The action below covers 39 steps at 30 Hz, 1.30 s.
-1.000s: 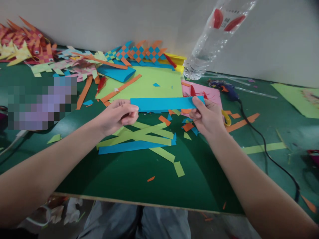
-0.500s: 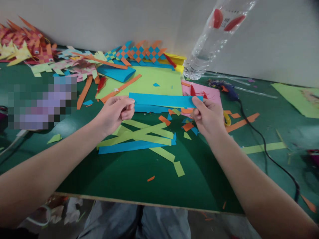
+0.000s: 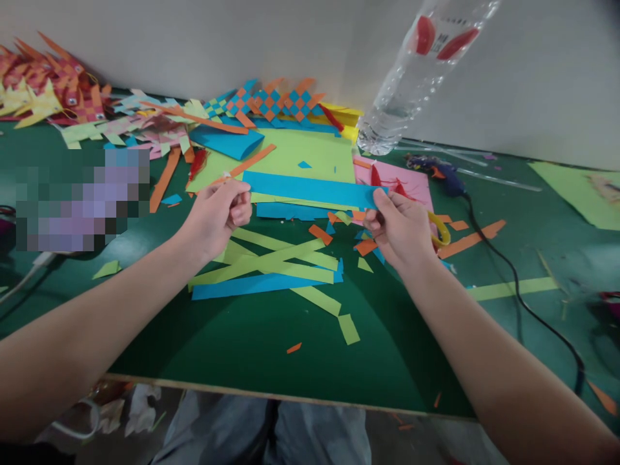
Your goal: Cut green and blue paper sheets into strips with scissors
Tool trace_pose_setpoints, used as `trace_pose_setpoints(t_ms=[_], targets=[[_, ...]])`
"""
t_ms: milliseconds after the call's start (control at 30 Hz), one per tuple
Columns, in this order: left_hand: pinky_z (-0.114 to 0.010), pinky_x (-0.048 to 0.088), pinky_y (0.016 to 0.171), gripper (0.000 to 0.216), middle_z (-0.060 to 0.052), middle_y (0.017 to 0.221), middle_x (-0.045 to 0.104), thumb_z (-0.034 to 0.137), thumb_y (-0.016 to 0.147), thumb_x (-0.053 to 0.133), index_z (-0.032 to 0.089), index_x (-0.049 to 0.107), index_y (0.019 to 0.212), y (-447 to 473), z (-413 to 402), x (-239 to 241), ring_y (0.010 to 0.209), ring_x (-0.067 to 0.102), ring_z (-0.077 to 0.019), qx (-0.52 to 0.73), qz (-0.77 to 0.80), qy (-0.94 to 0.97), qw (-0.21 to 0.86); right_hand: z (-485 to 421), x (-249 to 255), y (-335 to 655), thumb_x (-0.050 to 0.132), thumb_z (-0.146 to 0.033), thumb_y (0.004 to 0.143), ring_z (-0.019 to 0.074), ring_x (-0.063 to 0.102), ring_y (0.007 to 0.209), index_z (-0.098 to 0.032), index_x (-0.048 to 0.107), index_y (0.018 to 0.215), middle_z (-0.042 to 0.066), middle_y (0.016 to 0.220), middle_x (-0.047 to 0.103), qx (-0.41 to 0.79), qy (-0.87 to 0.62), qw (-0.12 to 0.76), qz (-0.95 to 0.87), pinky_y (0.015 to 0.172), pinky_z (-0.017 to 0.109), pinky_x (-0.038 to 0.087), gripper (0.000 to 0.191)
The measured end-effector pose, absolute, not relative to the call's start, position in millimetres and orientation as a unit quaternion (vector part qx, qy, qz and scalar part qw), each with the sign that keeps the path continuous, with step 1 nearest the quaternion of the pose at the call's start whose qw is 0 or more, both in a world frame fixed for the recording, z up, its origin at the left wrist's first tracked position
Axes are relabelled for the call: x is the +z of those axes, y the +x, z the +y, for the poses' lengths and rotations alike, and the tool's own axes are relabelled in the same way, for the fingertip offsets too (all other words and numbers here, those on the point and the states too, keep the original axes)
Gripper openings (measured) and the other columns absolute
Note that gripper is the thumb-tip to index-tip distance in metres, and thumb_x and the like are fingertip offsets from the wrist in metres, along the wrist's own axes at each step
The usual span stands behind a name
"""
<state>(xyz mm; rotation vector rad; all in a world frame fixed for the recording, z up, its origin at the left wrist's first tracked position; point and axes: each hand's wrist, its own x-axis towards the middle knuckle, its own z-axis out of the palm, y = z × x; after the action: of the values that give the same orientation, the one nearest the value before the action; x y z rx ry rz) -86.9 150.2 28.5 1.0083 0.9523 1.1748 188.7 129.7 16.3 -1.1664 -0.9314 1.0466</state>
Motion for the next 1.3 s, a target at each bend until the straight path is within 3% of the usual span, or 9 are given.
trace_pose_setpoints(t_ms=[367,533,733,867,1033,1100,1200,1300], targets=[[-0.023,0.026,0.042,0.038,0.008,0.048,0.029,0.032,0.082,0.071,0.02,0.046,0.055,-89,155,24,0.041,0.028,-0.0051,0.524,0.438,0.45,0.575,126,18,189,0.086,-0.041,0.072,0.0048,0.036,0.039,-0.023,0.058,0.064,-0.009,0.044,0.043,0.403,-0.534,0.593,-0.449,0.037,0.022,0.032,0.034],[-0.025,0.026,0.043,0.039,0.007,0.045,0.034,0.035,0.083,0.071,0.02,0.05,0.054,-87,154,25,0.042,0.031,-0.0062,0.552,0.423,0.472,0.542,126,15,189,0.089,-0.046,0.067,0.0048,0.04,0.04,-0.022,0.063,0.066,-0.008,0.046,0.049,0.388,-0.528,0.619,-0.432,0.038,0.021,0.033,0.035],[-0.027,0.026,0.048,0.045,0.006,0.047,0.035,0.033,0.097,0.062,0.021,0.049,0.055,-88,144,28,0.044,0.034,-0.0063,0.643,0.378,0.578,0.332,125,14,186,0.085,-0.049,0.072,0.0083,0.052,0.042,-0.024,0.068,0.075,-0.004,0.056,0.061,0.364,-0.533,0.616,-0.451,0.043,0.026,0.047,0.03],[-0.028,0.033,0.054,0.035,0.004,0.054,0.05,0.022,0.097,0.052,0.022,0.056,0.062,-88,134,29,0.051,0.044,-0.0093,0.588,0.385,0.685,0.189,119,18,181,0.083,-0.049,0.075,0.0119,0.06,0.044,-0.026,0.068,0.079,-0.001,0.064,0.07,0.361,-0.535,0.592,-0.483,0.048,0.03,0.054,0.027],[-0.029,0.039,0.061,0.027,0.002,0.056,0.06,0.017,0.087,0.055,0.022,0.057,0.061,-81,128,28,0.056,0.052,-0.0127,0.491,0.278,0.824,0.05,108,26,171,0.083,-0.045,0.075,0.014,0.068,0.051,-0.025,0.067,0.09,0.001,0.076,0.077,0.393,-0.525,0.542,-0.525,0.056,0.031,0.061,0.03],[-0.03,0.041,0.064,0.027,0.001,0.058,0.064,0.022,0.09,0.054,0.022,0.061,0.064,-79,128,27,0.058,0.056,-0.0141,0.443,0.286,0.847,0.072,103,27,167,0.082,-0.045,0.076,0.0153,0.072,0.056,-0.023,0.066,0.093,0.003,0.081,0.079,0.411,-0.521,0.52,-0.538,0.06,0.031,0.063,0.032],[-0.028,0.046,0.067,0.03,-0.003,0.075,0.074,0.036,0.095,0.053,0.02,0.072,0.079,-77,127,28,0.069,0.065,-0.0167,0.351,0.36,0.84,0.205,97,28,160,0.083,-0.044,0.074,0.0164,0.074,0.06,-0.021,0.064,0.092,0.005,0.084,0.081,0.456,-0.504,0.493,-0.543,0.062,0.032,0.064,0.035],[-0.025,0.045,0.061,0.035,-0.005,0.084,0.076,0.049,0.093,0.058,0.019,0.076,0.097,-75,126,31,0.07,0.066,-0.017,0.306,0.411,0.791,0.335,91,29,152,0.084,-0.043,0.074,0.0167,0.075,0.061,-0.021,0.064,0.093,0.004,0.085,0.081,0.509,-0.48,0.46,-0.546,0.063,0.032,0.064,0.035]])
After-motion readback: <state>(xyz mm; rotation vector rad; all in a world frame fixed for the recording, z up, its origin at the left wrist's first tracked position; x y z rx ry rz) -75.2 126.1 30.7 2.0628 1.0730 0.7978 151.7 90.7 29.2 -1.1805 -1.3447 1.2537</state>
